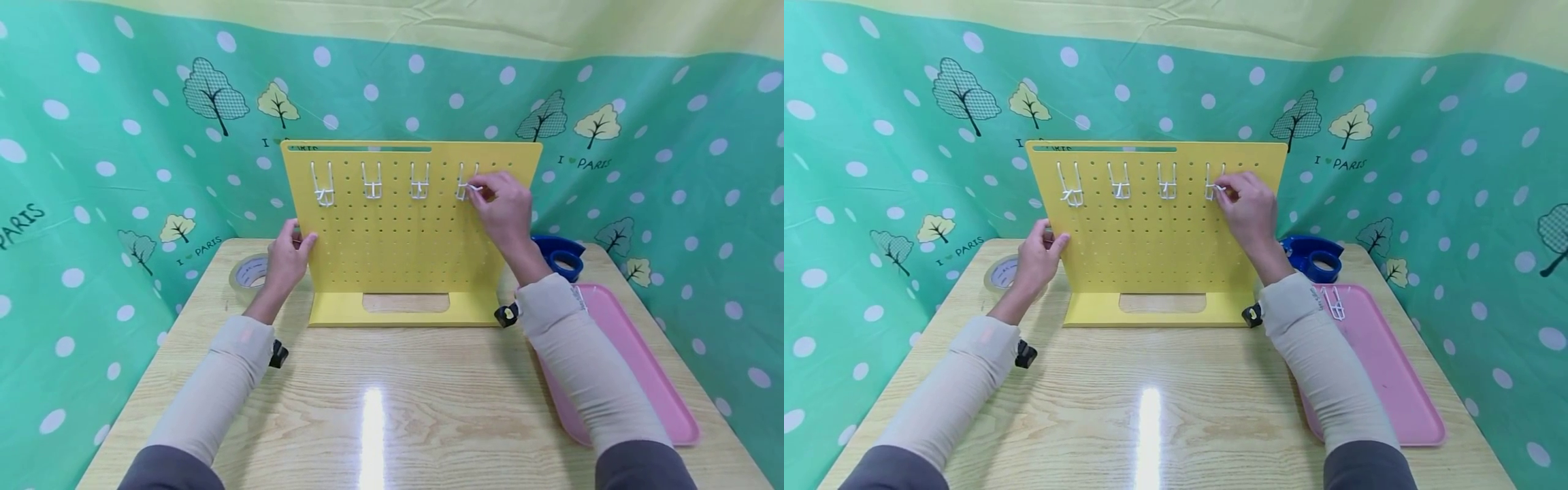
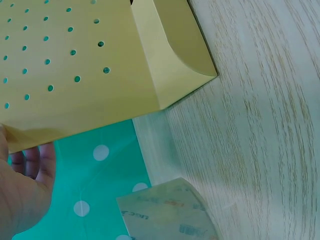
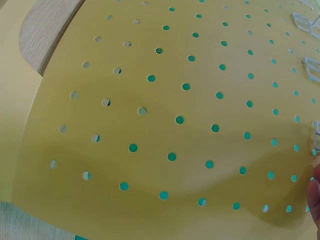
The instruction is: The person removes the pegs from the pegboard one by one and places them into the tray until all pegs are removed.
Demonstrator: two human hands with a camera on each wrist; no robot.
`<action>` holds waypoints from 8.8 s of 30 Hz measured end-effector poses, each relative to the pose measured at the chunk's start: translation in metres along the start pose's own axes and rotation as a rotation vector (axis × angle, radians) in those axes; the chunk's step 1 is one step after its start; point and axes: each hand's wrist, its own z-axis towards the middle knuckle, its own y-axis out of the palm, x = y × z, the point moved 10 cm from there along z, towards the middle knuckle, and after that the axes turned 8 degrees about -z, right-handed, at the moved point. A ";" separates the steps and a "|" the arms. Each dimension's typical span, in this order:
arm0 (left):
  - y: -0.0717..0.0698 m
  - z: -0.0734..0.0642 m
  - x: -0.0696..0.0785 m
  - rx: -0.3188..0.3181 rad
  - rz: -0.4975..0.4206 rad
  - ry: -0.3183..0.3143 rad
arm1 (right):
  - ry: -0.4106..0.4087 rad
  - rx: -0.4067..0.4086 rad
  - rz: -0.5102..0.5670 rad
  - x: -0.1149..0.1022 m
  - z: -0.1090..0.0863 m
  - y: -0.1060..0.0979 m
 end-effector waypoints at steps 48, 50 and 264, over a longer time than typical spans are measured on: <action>0.001 0.000 0.001 0.000 0.020 0.004 | 0.330 -0.458 -0.231 0.173 -0.068 -0.089; 0.001 0.000 0.001 0.000 0.022 0.002 | 0.332 -0.485 -0.247 0.185 -0.073 -0.090; 0.002 0.002 -0.002 -0.013 0.023 0.011 | 0.136 -0.888 -0.225 0.126 -0.161 -0.027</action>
